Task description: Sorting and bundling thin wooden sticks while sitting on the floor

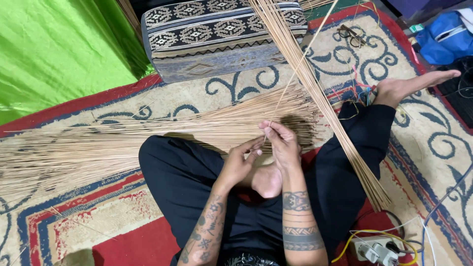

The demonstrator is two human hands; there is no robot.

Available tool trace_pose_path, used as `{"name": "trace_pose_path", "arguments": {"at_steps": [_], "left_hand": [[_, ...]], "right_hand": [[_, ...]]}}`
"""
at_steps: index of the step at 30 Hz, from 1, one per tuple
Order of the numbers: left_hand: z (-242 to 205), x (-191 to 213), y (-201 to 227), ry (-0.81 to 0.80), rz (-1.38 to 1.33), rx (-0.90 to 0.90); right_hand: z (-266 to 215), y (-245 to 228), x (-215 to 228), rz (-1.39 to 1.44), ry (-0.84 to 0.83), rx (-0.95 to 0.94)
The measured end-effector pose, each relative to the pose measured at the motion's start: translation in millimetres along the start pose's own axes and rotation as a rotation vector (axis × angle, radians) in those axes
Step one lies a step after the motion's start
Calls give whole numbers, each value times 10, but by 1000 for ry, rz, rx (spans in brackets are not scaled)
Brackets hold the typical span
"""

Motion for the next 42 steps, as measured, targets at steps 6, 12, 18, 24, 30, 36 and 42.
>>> {"name": "trace_pose_path", "arguments": {"at_steps": [6, 12, 18, 24, 30, 36, 42], "left_hand": [[31, -8, -114, 70, 102, -17], [-71, -93, -535, 75, 67, 72], [-69, -155, -558, 55, 14, 149], [-28, -66, -321, 72, 0, 157], [-109, -208, -379, 24, -19, 146], [-184, -167, -40, -26, 12, 170], [-449, -675, 112, -462, 66, 215]], "right_hand": [[93, 142, 172, 279, 32, -100], [102, 260, 251, 149, 104, -97], [77, 91, 198, -29, 98, -51], [-80, -665, -99, -519, 104, 128], [-170, -680, -142, -639, 124, 174], [-206, -886, -79, -727, 143, 189], [-356, -989, -48, -461, 125, -184]]}}
Point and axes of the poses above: each hand's wrist, its own z-axis towards the middle knuckle, its own x-axis out of the back of the hand, y = z × x, the point moved 7 cm from there along z, towards the middle knuckle, and after that the axes turned 9 degrees about -x, right-handed, at the moved point
